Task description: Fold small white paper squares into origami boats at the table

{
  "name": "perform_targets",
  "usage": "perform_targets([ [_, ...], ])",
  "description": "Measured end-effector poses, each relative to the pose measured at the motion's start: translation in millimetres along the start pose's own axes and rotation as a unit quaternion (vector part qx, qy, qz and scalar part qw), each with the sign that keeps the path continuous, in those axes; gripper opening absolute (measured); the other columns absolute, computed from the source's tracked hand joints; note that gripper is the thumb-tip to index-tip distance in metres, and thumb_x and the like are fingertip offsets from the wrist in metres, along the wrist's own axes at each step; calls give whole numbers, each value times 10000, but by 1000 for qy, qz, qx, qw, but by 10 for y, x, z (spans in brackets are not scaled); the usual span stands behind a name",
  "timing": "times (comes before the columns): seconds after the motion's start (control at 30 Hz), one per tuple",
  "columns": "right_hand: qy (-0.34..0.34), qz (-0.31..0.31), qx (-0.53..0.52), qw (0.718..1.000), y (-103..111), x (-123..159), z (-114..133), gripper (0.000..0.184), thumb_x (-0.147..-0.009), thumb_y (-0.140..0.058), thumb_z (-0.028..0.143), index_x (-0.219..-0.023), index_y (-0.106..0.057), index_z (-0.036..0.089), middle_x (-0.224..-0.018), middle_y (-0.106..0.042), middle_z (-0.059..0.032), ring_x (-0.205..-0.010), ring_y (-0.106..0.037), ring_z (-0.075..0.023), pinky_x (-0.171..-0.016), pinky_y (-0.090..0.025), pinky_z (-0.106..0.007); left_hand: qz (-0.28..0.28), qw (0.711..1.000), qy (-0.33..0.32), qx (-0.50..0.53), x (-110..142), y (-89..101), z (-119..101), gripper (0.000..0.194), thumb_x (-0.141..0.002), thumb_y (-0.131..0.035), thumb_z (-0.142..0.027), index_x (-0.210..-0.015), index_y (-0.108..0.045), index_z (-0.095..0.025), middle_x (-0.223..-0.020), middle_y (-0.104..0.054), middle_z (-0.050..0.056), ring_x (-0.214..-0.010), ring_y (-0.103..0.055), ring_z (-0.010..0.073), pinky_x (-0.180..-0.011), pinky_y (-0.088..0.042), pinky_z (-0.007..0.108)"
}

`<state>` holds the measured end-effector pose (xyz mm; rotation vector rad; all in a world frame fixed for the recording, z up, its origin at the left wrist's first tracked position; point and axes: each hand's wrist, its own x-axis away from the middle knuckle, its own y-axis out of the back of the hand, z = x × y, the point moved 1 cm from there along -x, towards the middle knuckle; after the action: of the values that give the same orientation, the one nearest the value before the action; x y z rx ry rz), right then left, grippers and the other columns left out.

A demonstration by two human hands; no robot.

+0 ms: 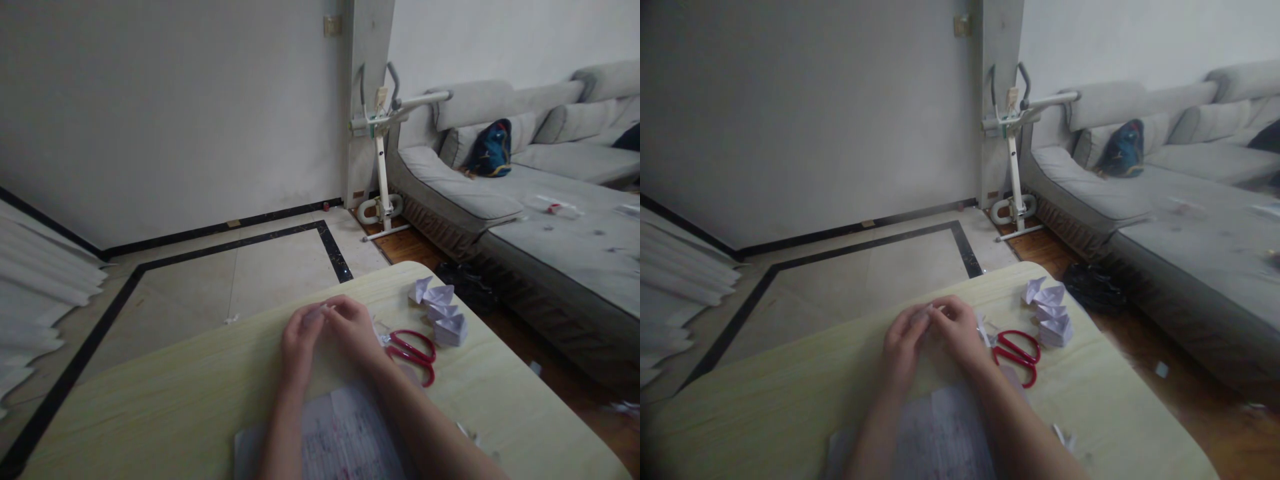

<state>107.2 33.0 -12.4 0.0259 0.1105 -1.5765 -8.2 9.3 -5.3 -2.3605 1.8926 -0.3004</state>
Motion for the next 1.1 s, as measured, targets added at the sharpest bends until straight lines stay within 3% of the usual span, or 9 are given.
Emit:
perform_targets([
  [0.13,-24,-12,-15,1000,-15,-1,9,132,-752,-679,311,-760,-670,179,-694,-664,-11,-642,-598,-159,-616,-469,-262,-14,1000,-11,-15,18,-7,-42,271,-717,-725,-322,-924,-684,-151,-895,-720,58,-835,-661,181,-765,-493,268],
  [0.5,-15,-30,6,999,-14,-12,9,113,-744,-657,280,-721,-629,174,-675,-621,6,-653,-566,-149,-626,-443,-250,-40,997,5,-65,7,9,-18,410,-713,-730,-357,-1058,-639,-156,-899,-707,54,-799,-664,177,-707,-502,245],
  [0.8,-17,-9,30,999,-36,24,88,88,-775,-603,243,-773,-654,171,-730,-660,-18,-705,-599,-166,-662,-468,-261,-103,989,-57,-84,-53,78,76,278,-691,-730,-325,-898,-650,-157,-770,-684,19,-701,-644,163,-637,-497,238],
  [1.0,-19,5,46,999,-43,22,78,93,-760,-620,258,-751,-644,169,-690,-629,-3,-664,-565,-153,-626,-445,-251,-100,989,-50,-97,-35,62,19,304,-685,-729,-324,-920,-643,-151,-809,-680,35,-742,-642,170,-664,-501,246],
  [1.1,-29,-7,9,1000,-21,5,56,125,-767,-619,289,-746,-640,168,-702,-633,-10,-676,-573,-159,-631,-449,-255,-65,995,-30,-68,-32,61,28,364,-701,-722,-352,-985,-628,-146,-833,-686,44,-736,-644,171,-654,-507,253],
])
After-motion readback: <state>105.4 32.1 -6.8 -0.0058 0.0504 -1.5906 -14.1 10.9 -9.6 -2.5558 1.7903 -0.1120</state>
